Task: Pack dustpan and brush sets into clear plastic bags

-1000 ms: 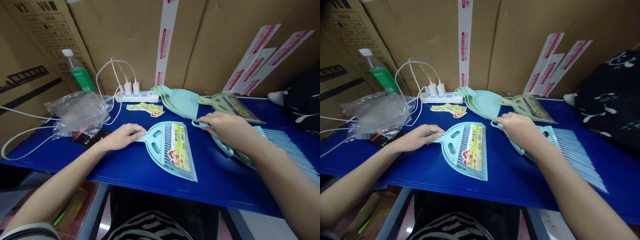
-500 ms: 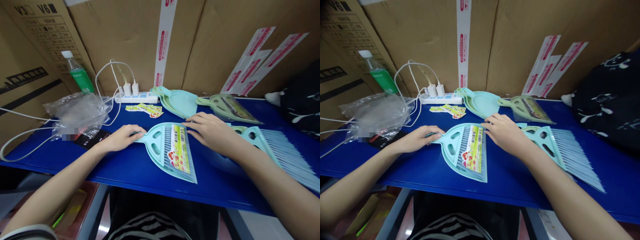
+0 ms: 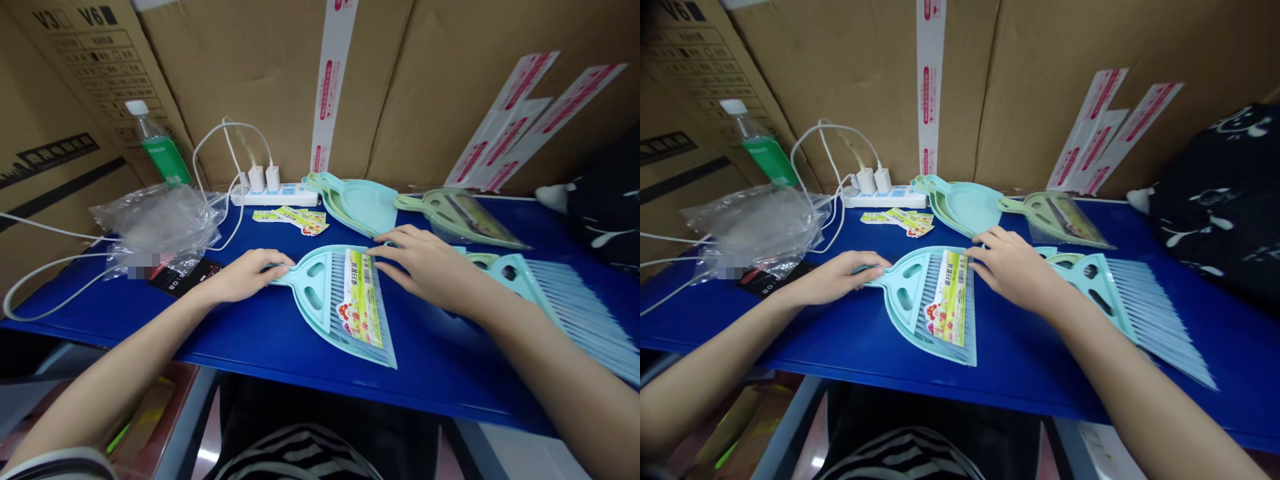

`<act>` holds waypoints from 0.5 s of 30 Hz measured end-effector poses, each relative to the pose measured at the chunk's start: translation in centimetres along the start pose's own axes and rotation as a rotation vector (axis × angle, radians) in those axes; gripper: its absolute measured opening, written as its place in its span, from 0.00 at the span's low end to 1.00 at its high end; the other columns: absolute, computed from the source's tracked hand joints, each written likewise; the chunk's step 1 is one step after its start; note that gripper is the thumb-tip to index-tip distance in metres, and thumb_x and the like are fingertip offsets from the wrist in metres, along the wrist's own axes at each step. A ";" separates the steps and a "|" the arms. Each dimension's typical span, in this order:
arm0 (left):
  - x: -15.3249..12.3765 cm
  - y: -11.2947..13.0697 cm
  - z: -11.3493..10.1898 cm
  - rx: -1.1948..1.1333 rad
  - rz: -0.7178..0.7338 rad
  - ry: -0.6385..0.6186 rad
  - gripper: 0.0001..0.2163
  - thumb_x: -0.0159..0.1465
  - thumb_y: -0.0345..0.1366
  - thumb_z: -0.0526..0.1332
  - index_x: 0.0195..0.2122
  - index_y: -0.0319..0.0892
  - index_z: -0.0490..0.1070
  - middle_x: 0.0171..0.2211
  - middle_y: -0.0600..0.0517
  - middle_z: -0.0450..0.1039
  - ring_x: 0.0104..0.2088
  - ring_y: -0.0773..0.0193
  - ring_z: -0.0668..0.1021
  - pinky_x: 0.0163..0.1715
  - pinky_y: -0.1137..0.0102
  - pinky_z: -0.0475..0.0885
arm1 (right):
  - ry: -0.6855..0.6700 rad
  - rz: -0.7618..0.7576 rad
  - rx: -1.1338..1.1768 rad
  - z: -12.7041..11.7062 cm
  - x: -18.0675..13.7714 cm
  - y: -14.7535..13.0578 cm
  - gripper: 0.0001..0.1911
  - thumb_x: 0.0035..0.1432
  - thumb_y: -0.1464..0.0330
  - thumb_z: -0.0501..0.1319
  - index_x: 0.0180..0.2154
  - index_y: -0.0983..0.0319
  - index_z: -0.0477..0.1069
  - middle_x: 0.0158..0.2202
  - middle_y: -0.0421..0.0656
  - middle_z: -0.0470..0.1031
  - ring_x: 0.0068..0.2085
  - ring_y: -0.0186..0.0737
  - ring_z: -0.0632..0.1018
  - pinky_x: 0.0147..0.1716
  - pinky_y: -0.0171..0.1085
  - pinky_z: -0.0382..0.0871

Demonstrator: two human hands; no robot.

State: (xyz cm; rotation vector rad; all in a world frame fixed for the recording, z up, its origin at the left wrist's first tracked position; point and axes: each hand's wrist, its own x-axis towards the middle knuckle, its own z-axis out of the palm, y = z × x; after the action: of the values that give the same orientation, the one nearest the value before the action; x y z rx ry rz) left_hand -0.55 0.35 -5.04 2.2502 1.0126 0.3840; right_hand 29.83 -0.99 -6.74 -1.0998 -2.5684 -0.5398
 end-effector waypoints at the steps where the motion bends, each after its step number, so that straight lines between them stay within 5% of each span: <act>1: 0.0 0.0 0.0 -0.001 -0.003 0.001 0.12 0.67 0.37 0.53 0.42 0.41 0.75 0.40 0.50 0.78 0.38 0.65 0.76 0.39 0.72 0.70 | -0.010 0.006 0.008 0.1 0.0 0.0 0.17 0.64 0.70 0.50 0.40 0.61 0.78 0.40 0.51 0.79 0.41 0.48 0.77 0.37 0.45 0.72; 8: 0.0 0.0 0.0 0.003 0.002 0.003 0.12 0.67 0.36 0.53 0.42 0.41 0.75 0.41 0.50 0.78 0.40 0.64 0.77 0.43 0.70 0.70 | -0.054 0.035 0.076 -0.1 0.1 0.0 0.18 0.65 0.68 0.49 0.41 0.62 0.78 0.42 0.52 0.78 0.42 0.49 0.77 0.39 0.47 0.72; 15: 0.0 0.2 0.0 0.007 0.004 0.004 0.11 0.68 0.36 0.53 0.42 0.41 0.75 0.40 0.50 0.79 0.39 0.64 0.77 0.42 0.70 0.70 | -0.125 0.012 0.250 -1.9 0.3 -2.1 0.31 0.62 0.49 0.52 0.52 0.67 0.73 0.51 0.57 0.74 0.51 0.56 0.73 0.45 0.54 0.71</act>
State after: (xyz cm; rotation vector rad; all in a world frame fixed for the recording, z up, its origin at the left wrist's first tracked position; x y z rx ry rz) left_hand -0.44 0.24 -4.95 2.2591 1.0131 0.3878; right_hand 28.30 -3.00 -5.40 -1.0894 -2.6426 -0.1442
